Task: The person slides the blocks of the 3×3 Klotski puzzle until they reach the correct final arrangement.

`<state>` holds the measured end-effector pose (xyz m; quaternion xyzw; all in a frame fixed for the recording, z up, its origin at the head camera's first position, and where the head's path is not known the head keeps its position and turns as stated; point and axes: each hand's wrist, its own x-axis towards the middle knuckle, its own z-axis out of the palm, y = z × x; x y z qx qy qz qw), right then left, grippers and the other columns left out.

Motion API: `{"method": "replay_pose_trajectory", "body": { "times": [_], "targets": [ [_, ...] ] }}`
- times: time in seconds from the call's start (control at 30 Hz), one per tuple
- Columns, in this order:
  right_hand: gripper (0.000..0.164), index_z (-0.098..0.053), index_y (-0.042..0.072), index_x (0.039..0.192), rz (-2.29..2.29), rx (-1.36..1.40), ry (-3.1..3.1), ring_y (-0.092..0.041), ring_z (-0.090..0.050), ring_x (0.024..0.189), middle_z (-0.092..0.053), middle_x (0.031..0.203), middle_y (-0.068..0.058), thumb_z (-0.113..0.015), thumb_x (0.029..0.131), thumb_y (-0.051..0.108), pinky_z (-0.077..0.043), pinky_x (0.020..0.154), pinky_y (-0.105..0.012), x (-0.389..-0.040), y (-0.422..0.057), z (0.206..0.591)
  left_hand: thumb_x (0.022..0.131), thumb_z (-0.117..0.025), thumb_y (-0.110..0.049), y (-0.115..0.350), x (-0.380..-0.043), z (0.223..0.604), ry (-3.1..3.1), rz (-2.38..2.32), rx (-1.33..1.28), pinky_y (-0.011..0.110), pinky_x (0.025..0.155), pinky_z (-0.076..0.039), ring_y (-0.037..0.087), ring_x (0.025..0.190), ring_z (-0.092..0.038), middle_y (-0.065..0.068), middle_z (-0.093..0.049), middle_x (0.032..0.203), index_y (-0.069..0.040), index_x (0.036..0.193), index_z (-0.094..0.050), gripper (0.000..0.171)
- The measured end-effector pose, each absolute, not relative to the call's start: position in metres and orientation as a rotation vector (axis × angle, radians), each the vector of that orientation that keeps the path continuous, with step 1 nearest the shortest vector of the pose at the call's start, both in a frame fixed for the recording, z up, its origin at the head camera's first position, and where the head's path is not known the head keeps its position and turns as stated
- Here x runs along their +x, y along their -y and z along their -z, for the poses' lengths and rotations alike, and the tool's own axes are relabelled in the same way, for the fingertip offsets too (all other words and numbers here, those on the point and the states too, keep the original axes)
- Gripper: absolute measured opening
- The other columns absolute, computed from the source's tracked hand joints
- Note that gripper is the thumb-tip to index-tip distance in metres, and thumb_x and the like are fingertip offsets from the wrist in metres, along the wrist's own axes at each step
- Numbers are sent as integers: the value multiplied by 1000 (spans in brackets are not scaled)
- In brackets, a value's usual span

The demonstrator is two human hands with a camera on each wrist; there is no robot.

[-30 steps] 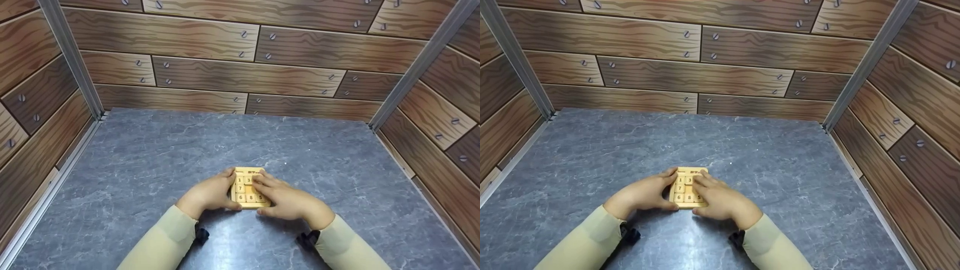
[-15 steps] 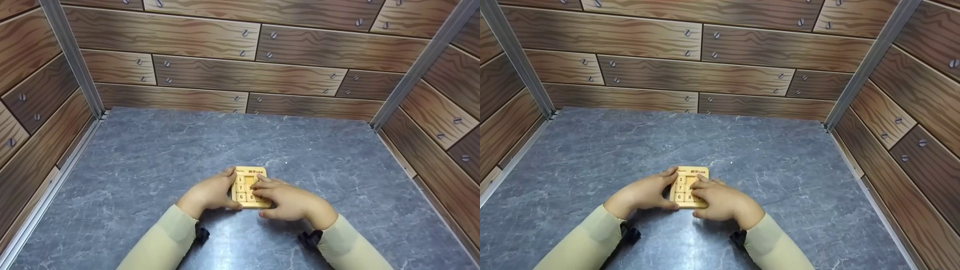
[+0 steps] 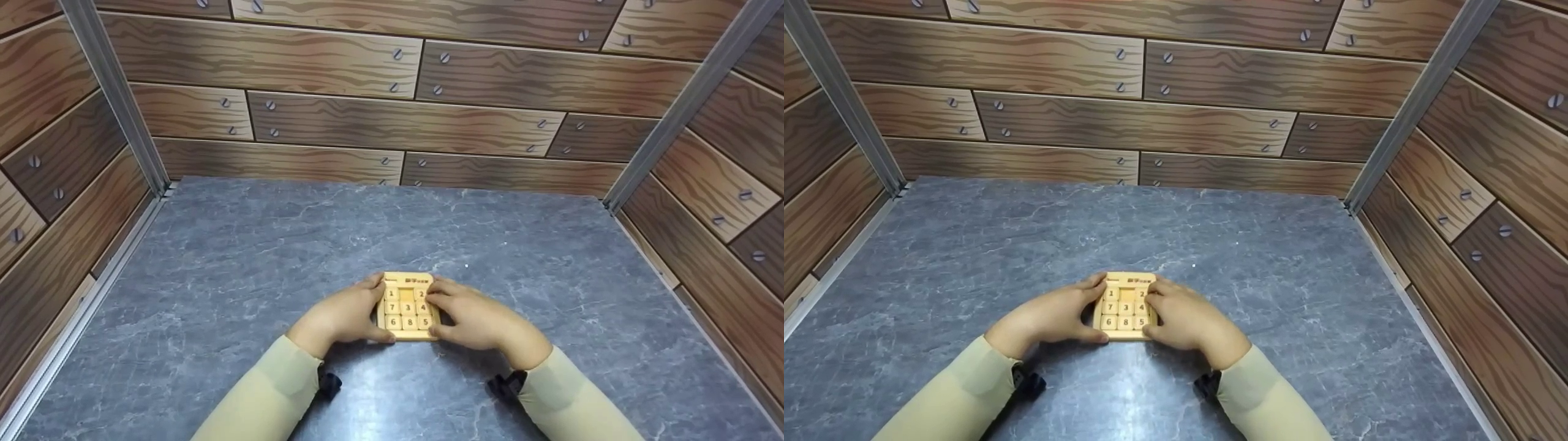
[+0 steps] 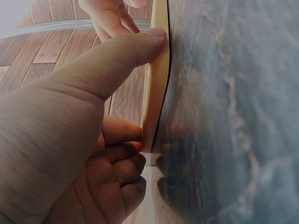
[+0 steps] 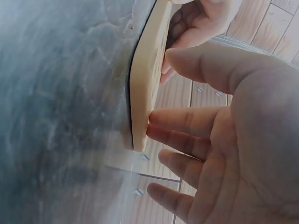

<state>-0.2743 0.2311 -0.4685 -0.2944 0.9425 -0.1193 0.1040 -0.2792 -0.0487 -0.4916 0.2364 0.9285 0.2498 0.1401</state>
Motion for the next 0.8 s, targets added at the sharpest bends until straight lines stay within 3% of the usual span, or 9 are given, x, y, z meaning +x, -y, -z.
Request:
{"method": "replay_pose_trajectory", "body": {
  "times": [0.3, 0.47, 0.6, 0.7, 0.8],
  "targets": [
    [78, -56, 3, 165, 365, -910, -2776, -44, -40, 170, -45, 180, -16, -75, 104, 48, -34, 140, -67, -273, -224, 476, 92, -93, -52, 49, -278, 492, -2687, -717, 671, 50, 144, -32, 38, 173, -34, 15, -25, 189, -1, 176, -34, 114],
    [92, -42, 12, 176, 379, -935, -2680, -43, -31, 174, -33, 188, -10, -73, 103, 58, -29, 141, -67, -273, -226, 477, 92, -93, -51, 48, -279, 491, -2684, -718, 677, 50, 144, -31, 38, 174, -33, 16, -25, 189, -1, 176, -34, 114],
    [92, -39, 13, 177, 414, -936, -2639, -41, -22, 177, -28, 189, -8, -73, 104, 56, -23, 142, -70, -274, -229, 474, 92, -93, -52, 49, -279, 492, -2688, -716, 682, 50, 144, -31, 39, 174, -33, 17, -25, 189, 0, 175, -34, 114],
    [83, -46, 11, 173, 419, -945, -2658, -41, -24, 177, -35, 186, -10, -74, 105, 49, -24, 142, -70, -274, -232, 469, 92, -94, -51, 49, -279, 492, -2684, -727, 676, 51, 144, -33, 39, 173, -35, 17, -25, 189, 0, 175, -35, 114],
    [66, -63, 6, 160, 404, -990, -2698, -42, -40, 170, -54, 174, -13, -75, 105, 41, -33, 140, -67, -273, -234, 464, 92, -94, -50, 48, -279, 492, -2675, -743, 673, 50, 143, -35, 39, 173, -35, 16, -25, 189, 0, 175, -35, 114]
  ]
}}
